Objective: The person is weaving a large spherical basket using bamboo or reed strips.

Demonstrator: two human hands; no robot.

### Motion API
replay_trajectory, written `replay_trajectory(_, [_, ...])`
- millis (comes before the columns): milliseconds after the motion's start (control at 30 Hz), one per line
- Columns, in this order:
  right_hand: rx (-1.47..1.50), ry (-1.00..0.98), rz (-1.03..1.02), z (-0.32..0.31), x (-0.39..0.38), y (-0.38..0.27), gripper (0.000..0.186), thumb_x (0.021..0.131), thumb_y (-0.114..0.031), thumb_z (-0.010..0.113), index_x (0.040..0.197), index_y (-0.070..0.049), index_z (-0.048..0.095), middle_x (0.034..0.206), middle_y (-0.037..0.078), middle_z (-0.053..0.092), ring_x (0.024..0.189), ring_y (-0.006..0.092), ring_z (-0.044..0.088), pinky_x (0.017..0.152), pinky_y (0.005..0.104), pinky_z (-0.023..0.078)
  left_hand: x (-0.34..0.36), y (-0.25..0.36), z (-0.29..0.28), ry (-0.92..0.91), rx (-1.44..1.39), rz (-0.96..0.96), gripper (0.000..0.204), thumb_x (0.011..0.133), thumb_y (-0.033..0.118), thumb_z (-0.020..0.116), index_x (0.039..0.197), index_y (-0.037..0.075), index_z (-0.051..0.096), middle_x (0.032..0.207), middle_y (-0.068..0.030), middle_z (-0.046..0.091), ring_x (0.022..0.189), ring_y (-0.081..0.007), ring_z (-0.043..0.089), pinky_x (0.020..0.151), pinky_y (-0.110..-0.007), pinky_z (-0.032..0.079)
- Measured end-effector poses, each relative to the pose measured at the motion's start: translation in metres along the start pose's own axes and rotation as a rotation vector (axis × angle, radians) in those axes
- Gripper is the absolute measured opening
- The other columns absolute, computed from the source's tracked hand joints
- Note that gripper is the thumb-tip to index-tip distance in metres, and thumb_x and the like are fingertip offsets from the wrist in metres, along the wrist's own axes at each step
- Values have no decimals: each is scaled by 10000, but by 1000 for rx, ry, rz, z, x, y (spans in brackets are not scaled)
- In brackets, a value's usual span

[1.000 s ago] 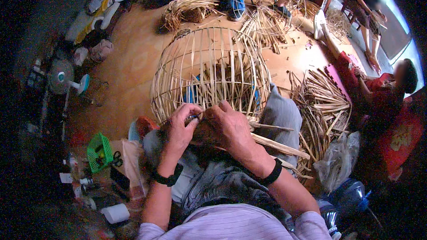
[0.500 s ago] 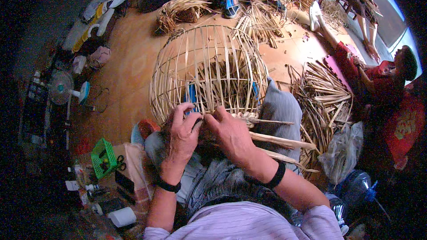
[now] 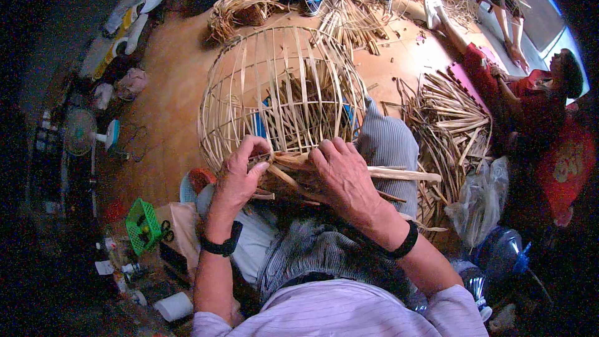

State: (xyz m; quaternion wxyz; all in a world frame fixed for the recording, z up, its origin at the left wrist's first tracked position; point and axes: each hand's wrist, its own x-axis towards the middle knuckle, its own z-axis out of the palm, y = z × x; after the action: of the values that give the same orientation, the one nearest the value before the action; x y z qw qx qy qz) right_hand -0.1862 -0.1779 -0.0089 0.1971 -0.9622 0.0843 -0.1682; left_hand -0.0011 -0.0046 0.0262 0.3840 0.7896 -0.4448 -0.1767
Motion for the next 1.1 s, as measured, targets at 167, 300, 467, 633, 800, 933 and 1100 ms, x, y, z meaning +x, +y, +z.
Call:
replay_trajectory(167, [102,-11,41,-1,0,-3,437,853,-150,765,1223,-29,566,1016,168,630,934,404,677,797,495,555,-1,-8,3,3,-71,-23,371,916,-99,689,1246,39,588,1142,-132,715,1113,-274,728,1032,-394,548])
replay_trajectory(300, [184,-16,40,-3,11,-10,468,949,-279,751,1295,-35,553,1003,174,647,876,410,709,735,517,567,0,-8,6,8,-143,-33,356,920,-113,677,1232,37,592,1105,-128,711,1090,-275,728,988,-399,557])
replay_trajectory(467, [119,3,20,7,18,-16,458,941,-280,762,1306,-76,576,975,150,653,837,392,719,695,506,575,-1,-7,6,20,-104,12,356,915,-109,678,1231,42,613,1091,-127,714,1074,-268,731,980,-388,561])
replay_trajectory(633, [135,68,110,12,12,-24,383,925,-232,768,1239,-85,605,978,137,655,856,380,726,702,495,581,-2,-10,9,47,-101,15,353,917,-104,670,1231,51,624,1089,-130,722,1079,-264,737,979,-389,566])
replay_trajectory(800, [170,-13,50,9,18,-21,326,916,-200,765,1180,-76,619,976,133,656,881,363,728,712,476,590,-2,-7,5,12,-129,-6,349,915,-106,661,1233,32,622,1136,-117,725,1108,-245,728,1024,-381,556])
replay_trajectory(933, [34,-29,28,20,17,-41,316,904,-185,771,1156,-66,622,972,143,665,877,366,728,716,478,590,3,-14,8,12,-127,9,355,917,-114,647,1243,24,618,1149,-111,723,1117,-234,725,1043,-376,553])
replay_trajectory(1100, [260,-2,46,15,13,-17,294,893,-255,808,1061,-86,635,951,139,669,822,392,714,686,505,572,-1,-18,6,-29,-108,-21,369,922,-120,635,1262,22,614,1152,-102,712,1125,-228,721,1038,-385,560])
